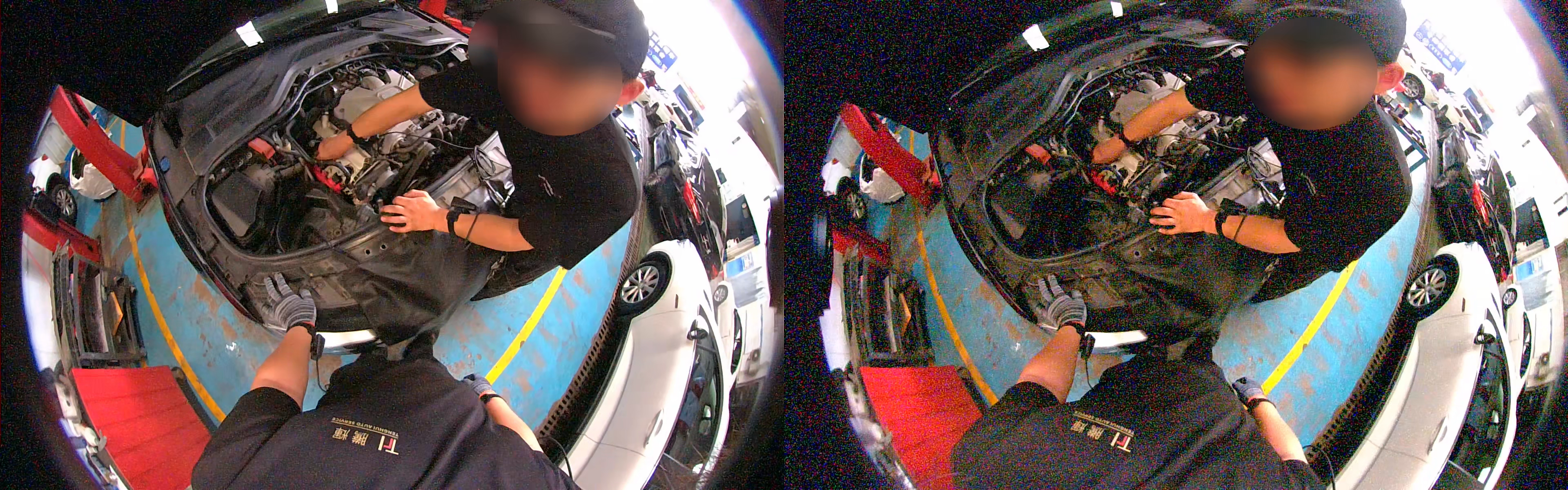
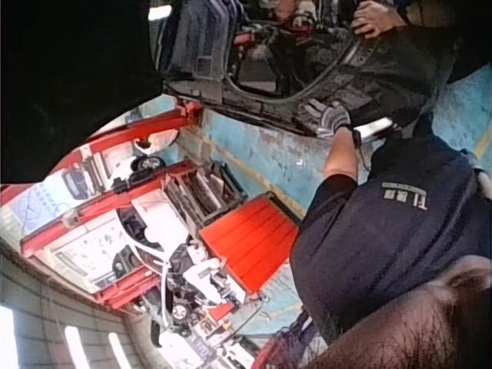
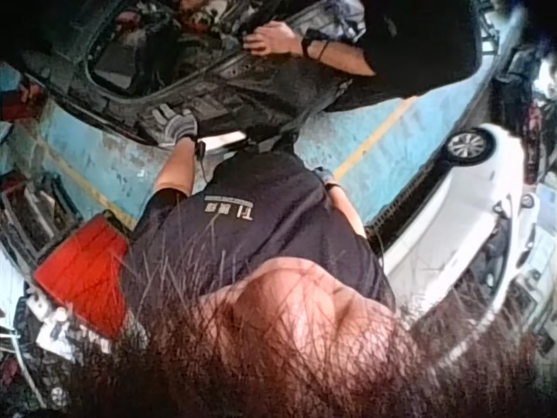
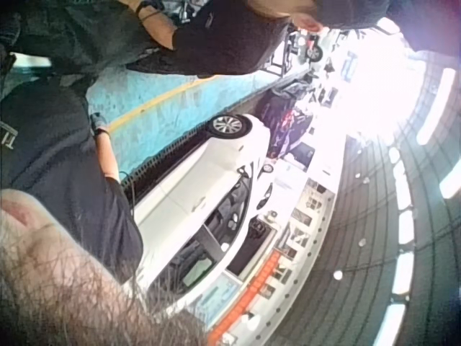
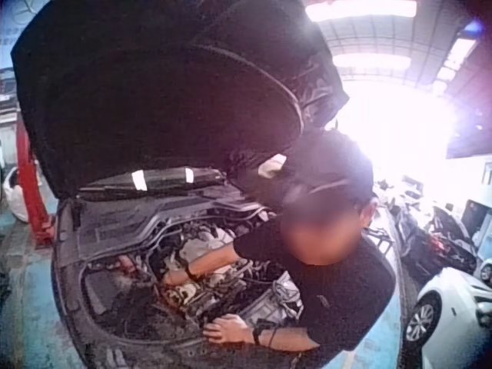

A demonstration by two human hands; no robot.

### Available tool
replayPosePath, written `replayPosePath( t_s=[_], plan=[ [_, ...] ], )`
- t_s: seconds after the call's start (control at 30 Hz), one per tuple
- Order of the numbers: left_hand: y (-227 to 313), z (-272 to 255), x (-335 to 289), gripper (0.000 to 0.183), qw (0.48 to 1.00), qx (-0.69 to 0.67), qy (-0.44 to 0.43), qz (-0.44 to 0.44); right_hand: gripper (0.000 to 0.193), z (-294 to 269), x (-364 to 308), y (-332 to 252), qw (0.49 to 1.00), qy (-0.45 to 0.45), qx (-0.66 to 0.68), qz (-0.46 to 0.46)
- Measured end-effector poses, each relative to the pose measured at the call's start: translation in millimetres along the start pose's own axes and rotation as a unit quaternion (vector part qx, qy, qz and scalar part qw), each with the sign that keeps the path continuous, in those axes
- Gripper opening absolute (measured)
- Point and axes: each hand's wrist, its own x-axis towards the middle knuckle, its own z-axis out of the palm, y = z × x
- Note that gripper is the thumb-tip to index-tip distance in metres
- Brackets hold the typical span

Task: Collaborative automotive maintenance work on a car engine in a professional garage.

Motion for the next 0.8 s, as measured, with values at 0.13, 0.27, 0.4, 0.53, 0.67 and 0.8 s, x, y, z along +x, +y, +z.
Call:
replayPosePath(
  t_s=[0.13, 0.27, 0.4, 0.53, 0.67, 0.8],
  plan=[
    [1, -4, -7, 0.085, 0.998, -0.037, 0.046, 0.002, 0.037, 1, -1, -1, 1.0, 0.009, 0.003, 0.007],
    [1, -10, -8, 0.085, 0.998, -0.036, 0.046, 0.002, 0.037, 3, 6, 4, 0.999, -0.011, -0.031, -0.016],
    [5, -14, -10, 0.084, 0.998, -0.041, 0.04, -0.003, 0.038, 11, 14, 18, 1.0, -0.003, -0.023, -0.019],
    [2, -6, -9, 0.084, 0.997, -0.031, 0.072, 0.008, 0.037, 5, 8, 12, 1.0, -0.015, -0.015, -0.007],
    [-1, 0, -3, 0.085, 0.996, -0.034, 0.078, 0.017, 0.037, -5, -5, -4, 1.0, -0.014, 0.0, 0.014],
    [5, -15, -10, 0.085, 0.997, -0.063, 0.037, -0.007, 0.04, -5, -12, -5, 1.0, 0.005, 0.01, 0.019]
  ],
)
